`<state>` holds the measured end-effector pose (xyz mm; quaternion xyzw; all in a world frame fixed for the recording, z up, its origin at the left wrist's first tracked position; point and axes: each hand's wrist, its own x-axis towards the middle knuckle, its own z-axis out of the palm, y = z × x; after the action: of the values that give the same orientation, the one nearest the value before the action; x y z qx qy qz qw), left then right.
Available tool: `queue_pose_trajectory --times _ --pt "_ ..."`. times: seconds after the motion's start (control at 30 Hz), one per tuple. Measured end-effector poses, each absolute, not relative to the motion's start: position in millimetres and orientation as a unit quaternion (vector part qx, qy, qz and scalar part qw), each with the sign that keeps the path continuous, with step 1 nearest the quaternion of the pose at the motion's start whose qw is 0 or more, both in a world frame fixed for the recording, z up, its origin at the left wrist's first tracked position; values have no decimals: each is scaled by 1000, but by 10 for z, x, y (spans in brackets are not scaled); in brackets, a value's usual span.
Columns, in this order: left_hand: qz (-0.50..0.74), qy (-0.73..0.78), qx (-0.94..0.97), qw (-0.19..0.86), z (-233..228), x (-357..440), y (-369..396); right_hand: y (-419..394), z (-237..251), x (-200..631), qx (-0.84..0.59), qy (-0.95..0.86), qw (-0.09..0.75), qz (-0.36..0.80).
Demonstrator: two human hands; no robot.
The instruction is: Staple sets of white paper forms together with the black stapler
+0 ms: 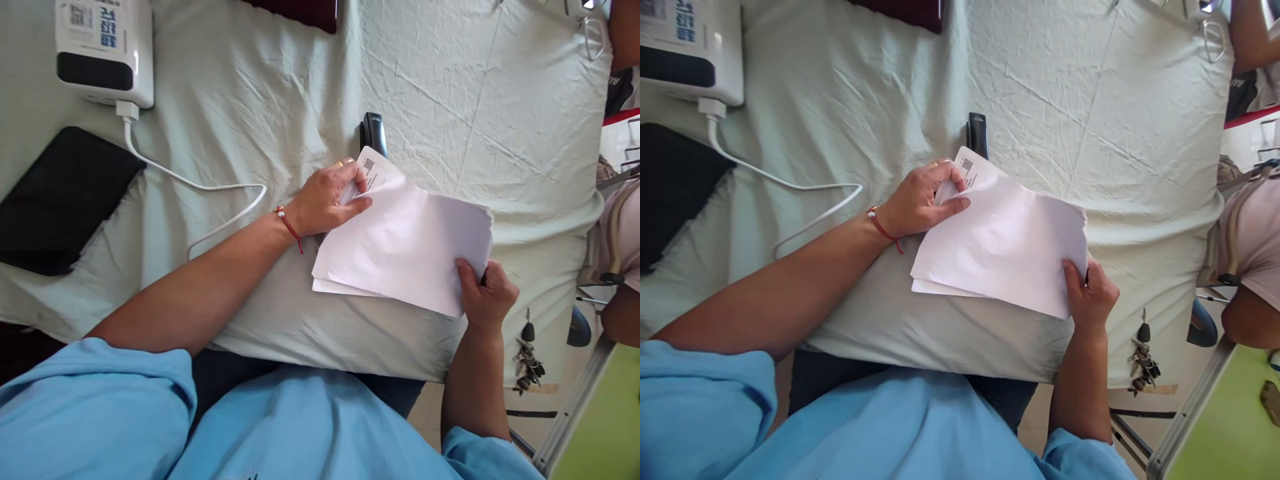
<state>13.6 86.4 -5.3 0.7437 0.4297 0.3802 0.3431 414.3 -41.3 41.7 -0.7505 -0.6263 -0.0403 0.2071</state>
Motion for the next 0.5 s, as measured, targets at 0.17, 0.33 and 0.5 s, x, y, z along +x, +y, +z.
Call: queue_pose_trajectory --times 0.17,0.33,0.5 --pt "384 441 728 357 -29 148 855 -521 489 4226 -764 -609 211 19" --pt "378 453 734 337 -77 124 865 -484 532 4073 -745 -606 277 37" --pt "373 437 744 340 -113 95 877 -772 892 3449 -629 -621 458 96"
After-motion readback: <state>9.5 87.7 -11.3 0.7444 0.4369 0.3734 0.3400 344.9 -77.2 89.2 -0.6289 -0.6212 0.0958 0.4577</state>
